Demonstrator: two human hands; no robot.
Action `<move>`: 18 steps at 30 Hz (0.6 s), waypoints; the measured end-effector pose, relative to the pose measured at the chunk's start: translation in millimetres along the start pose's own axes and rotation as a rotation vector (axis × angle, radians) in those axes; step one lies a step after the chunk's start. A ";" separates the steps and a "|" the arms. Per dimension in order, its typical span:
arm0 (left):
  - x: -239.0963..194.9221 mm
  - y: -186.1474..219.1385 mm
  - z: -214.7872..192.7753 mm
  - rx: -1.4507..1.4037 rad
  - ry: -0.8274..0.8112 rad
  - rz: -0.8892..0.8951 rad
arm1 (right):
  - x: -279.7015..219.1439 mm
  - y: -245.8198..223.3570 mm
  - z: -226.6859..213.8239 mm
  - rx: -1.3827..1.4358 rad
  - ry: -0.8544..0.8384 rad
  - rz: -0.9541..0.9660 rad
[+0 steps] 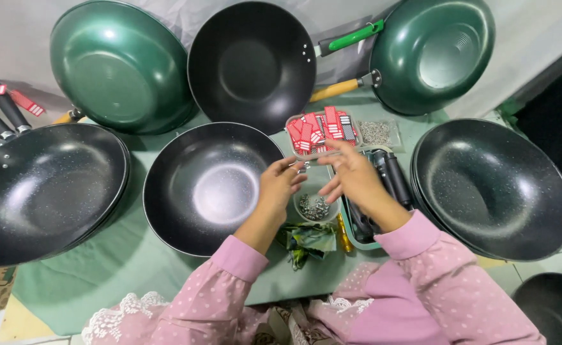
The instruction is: Assembling handles onto woks using screws and a screwdriver
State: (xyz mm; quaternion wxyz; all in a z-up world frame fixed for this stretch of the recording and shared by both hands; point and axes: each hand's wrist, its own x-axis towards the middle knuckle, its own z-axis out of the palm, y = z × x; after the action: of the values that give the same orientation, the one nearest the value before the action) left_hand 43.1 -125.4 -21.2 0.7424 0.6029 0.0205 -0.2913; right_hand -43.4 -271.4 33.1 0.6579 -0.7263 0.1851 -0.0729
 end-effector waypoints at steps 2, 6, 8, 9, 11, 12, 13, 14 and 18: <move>-5.1 -11.1 13.9 -0.018 -0.047 0.009 | -3.9 2.1 -12.4 -0.014 0.042 -0.021; -19.9 -31.5 45.6 -0.058 -0.120 -0.014 | -4.2 25.9 -34.0 -0.095 0.122 -0.025; -10.4 -68.1 57.1 -0.034 -0.113 -0.037 | -6.1 42.5 -38.9 -0.128 0.124 0.006; -5.6 -86.1 63.3 -0.011 -0.103 -0.059 | -6.9 50.5 -41.7 -0.161 0.124 0.036; -22.7 -93.2 70.6 0.092 -0.089 -0.076 | -14.8 61.4 -45.1 -0.316 0.102 0.097; -32.3 -98.7 73.2 0.193 -0.066 -0.093 | -19.9 68.6 -46.1 -0.470 0.072 0.160; -32.6 -116.8 71.9 0.195 -0.068 -0.094 | -28.0 73.7 -47.0 -0.469 0.075 0.161; -31.9 -133.7 70.7 0.317 -0.045 -0.084 | -34.7 77.6 -47.8 -0.693 0.004 0.106; -50.3 -163.7 67.4 0.390 0.007 -0.165 | -56.0 97.2 -38.2 -1.096 -0.121 0.148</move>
State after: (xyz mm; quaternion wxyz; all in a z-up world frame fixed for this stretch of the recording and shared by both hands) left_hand -95.0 -182.9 -128.2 0.5851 0.7326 0.0158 -0.3475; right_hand -125.1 -292.9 -50.0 0.1967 -0.9503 0.2083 0.1222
